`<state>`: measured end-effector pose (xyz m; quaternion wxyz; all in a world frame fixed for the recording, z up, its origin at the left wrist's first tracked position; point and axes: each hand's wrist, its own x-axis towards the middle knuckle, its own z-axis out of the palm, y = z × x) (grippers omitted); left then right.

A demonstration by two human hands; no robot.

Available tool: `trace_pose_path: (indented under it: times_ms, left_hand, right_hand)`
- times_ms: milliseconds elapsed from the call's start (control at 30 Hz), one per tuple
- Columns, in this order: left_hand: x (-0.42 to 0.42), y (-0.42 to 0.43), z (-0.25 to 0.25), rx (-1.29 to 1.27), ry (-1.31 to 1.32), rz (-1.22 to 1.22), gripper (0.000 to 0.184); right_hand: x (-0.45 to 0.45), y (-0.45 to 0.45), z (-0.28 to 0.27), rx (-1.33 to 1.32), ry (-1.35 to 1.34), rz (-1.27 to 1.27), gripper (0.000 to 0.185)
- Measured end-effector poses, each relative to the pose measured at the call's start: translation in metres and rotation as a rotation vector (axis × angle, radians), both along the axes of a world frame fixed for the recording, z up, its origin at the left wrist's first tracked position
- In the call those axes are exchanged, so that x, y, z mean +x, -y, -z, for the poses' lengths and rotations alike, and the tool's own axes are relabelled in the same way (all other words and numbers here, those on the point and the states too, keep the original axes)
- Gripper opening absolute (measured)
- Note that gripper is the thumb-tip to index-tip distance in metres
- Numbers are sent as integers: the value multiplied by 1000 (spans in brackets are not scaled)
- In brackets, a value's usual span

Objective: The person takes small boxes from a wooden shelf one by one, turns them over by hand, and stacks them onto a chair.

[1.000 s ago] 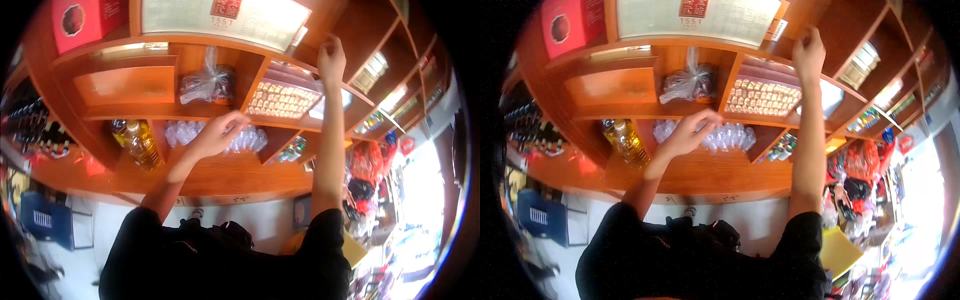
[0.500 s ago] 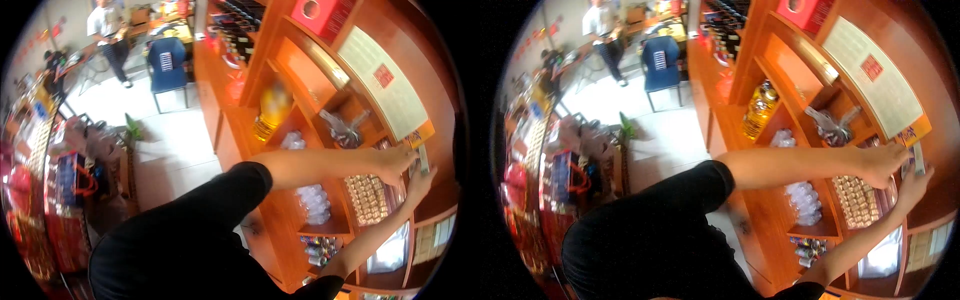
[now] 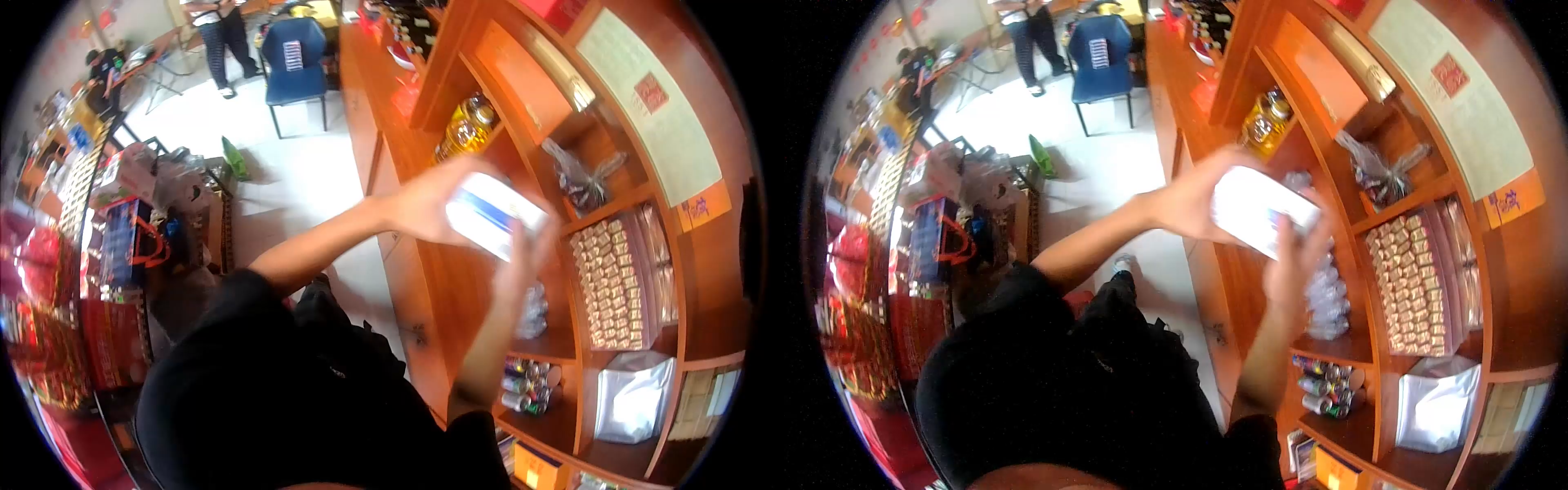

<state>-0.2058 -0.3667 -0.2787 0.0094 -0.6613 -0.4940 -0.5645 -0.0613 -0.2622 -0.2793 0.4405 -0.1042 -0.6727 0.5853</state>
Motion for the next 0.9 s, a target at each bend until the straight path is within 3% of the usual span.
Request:
trace_pose_path:
  times_ms: [33, 100, 233, 300, 367, 433, 500, 533, 600, 700, 733, 767, 800, 833, 900]
  left_hand:
    - [-8, 27, 10, -132, 46, -136, 85]
    - [-27, 63, 39, -150, 298, -214, 91]
    - [-83, 114, 94, 69, 489, -326, 98]
    - [-116, 142, 115, 90, 537, -377, 100]
    - [-147, 166, 133, 98, 573, -519, 98]
    - [-171, 183, 161, 80, 704, -639, 103]
    - [-195, 199, 177, 44, 839, -727, 98]
    - [-207, 213, 180, -41, 788, -812, 93]
    - [-224, 240, 182, -176, 682, -940, 82]
    - [-245, 268, 202, -244, 868, -823, 77]
    - [-251, 276, 202, -250, 863, -836, 77]
    - [-258, 283, 201, -386, 694, -892, 75]
    - [-266, 290, 200, -519, 517, -936, 73]
    - [-275, 295, 197, -527, 505, -937, 73]
    - [-290, 299, 189, -753, 306, -954, 70]
  right_hand:
    - [-18, 9, 14, 62, 86, -63, 36]
    - [-60, 29, 37, -106, 157, -250, 33]
    - [-150, 80, 62, -543, 222, -602, 28]
    - [-192, 104, 81, -573, 259, -654, 30]
    - [-232, 126, 102, -951, 525, -713, 30]
    - [-268, 164, 124, -1099, 379, -799, 33]
    - [-298, 172, 189, -1367, 515, -953, 39]
    - [-308, 175, 211, -1360, 538, -982, 39]
    - [-331, 188, 238, -753, 767, -1049, 46]
    - [-369, 216, 224, -758, 888, -1095, 52]
    - [-379, 220, 223, -959, 841, -1183, 55]
    - [-388, 223, 221, -967, 835, -1194, 55]
    - [-398, 225, 217, -1143, 847, -1264, 54]
    - [-409, 228, 216, -1319, 853, -1330, 54]
    - [-426, 233, 232, -1350, 835, -1275, 47]
